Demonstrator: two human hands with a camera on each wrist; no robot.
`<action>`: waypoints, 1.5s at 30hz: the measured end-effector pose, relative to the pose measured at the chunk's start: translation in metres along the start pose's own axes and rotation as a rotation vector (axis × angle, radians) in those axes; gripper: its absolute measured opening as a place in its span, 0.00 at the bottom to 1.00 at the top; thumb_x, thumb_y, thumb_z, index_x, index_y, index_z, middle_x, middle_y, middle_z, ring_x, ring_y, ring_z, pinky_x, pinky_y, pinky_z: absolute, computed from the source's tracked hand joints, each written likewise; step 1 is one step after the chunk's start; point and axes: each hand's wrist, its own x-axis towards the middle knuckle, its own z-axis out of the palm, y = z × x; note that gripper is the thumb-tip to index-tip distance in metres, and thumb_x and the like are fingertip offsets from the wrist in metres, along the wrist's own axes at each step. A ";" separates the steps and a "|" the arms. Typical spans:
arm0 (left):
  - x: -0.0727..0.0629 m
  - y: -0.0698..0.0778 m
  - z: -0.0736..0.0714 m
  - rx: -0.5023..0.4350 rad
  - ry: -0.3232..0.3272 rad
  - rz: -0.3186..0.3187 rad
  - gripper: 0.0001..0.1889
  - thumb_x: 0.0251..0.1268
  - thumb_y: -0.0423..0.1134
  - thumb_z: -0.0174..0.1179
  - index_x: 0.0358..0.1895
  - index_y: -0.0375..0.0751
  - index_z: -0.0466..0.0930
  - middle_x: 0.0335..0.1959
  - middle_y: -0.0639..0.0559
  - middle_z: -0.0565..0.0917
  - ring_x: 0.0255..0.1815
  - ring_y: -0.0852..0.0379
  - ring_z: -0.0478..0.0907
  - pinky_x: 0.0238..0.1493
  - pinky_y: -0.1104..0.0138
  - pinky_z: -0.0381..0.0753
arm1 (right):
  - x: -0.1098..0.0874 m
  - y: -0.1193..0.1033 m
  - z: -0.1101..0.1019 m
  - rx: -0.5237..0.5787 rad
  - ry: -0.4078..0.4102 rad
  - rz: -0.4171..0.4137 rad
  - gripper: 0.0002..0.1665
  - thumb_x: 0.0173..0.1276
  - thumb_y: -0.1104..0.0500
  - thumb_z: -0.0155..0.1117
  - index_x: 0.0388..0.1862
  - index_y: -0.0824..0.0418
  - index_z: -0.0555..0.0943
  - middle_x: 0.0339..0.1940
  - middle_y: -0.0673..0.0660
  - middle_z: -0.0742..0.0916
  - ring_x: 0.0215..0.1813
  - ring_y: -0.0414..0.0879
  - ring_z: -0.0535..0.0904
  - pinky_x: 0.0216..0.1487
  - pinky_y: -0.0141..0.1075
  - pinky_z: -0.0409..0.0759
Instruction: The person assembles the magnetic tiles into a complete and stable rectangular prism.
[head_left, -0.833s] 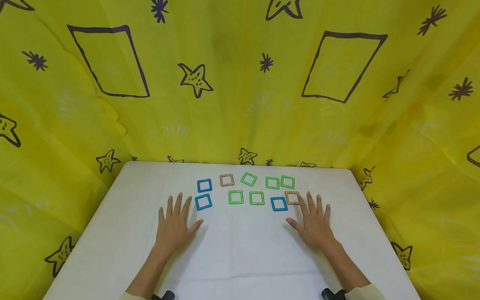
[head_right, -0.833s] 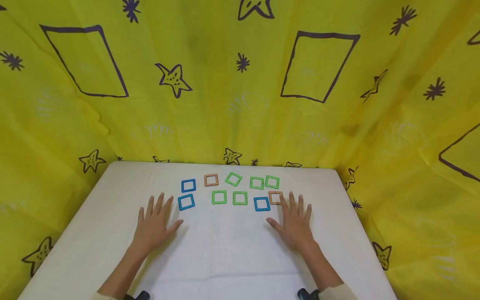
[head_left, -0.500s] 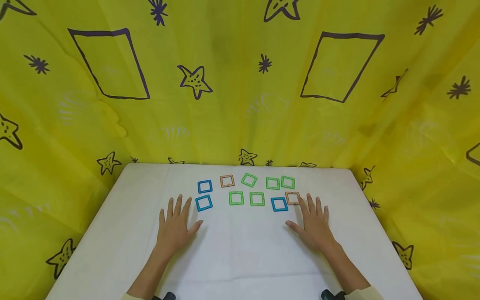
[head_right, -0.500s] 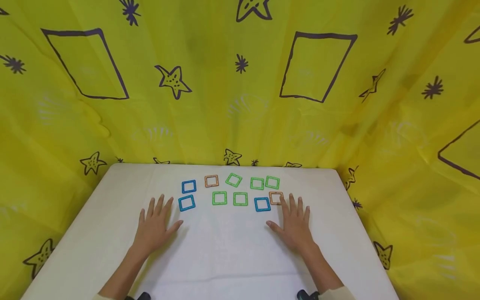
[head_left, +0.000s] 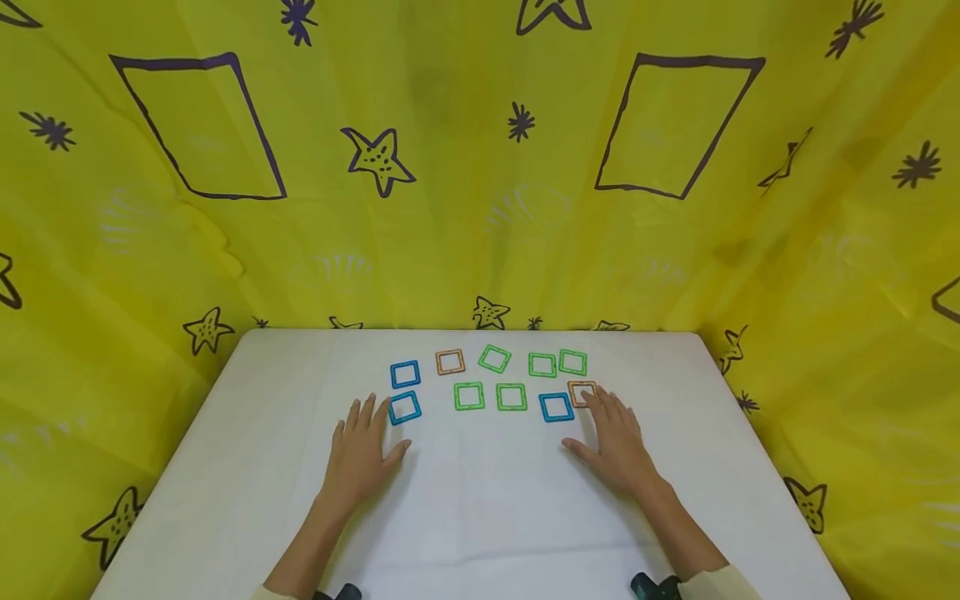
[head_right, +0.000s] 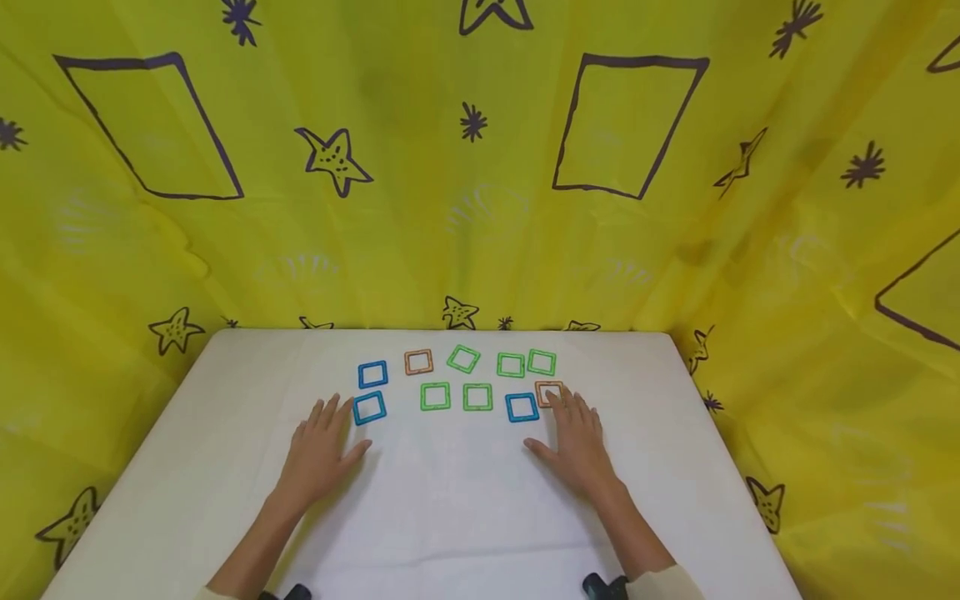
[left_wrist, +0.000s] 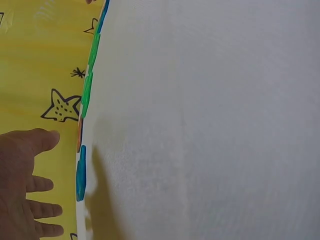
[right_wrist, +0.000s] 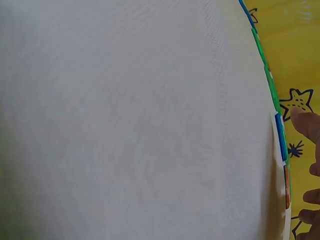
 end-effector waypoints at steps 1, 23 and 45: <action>0.000 0.001 0.001 -0.015 0.020 0.009 0.39 0.67 0.51 0.70 0.75 0.32 0.70 0.72 0.28 0.71 0.75 0.27 0.63 0.69 0.32 0.62 | 0.001 -0.001 0.000 0.001 -0.002 -0.003 0.54 0.68 0.43 0.75 0.82 0.64 0.61 0.81 0.72 0.63 0.79 0.72 0.56 0.74 0.69 0.51; 0.038 0.034 0.025 -0.193 0.031 0.101 0.32 0.64 0.45 0.76 0.67 0.34 0.80 0.64 0.38 0.80 0.67 0.37 0.74 0.65 0.44 0.74 | 0.030 -0.027 0.016 0.078 -0.042 0.034 0.47 0.67 0.46 0.77 0.78 0.60 0.69 0.76 0.66 0.73 0.76 0.66 0.62 0.72 0.65 0.60; 0.073 0.056 0.041 -0.158 0.014 0.118 0.29 0.62 0.40 0.76 0.66 0.35 0.81 0.67 0.41 0.80 0.67 0.40 0.74 0.67 0.48 0.73 | 0.066 -0.058 0.035 0.053 -0.047 -0.020 0.41 0.65 0.56 0.81 0.75 0.61 0.76 0.72 0.62 0.77 0.69 0.60 0.67 0.69 0.58 0.67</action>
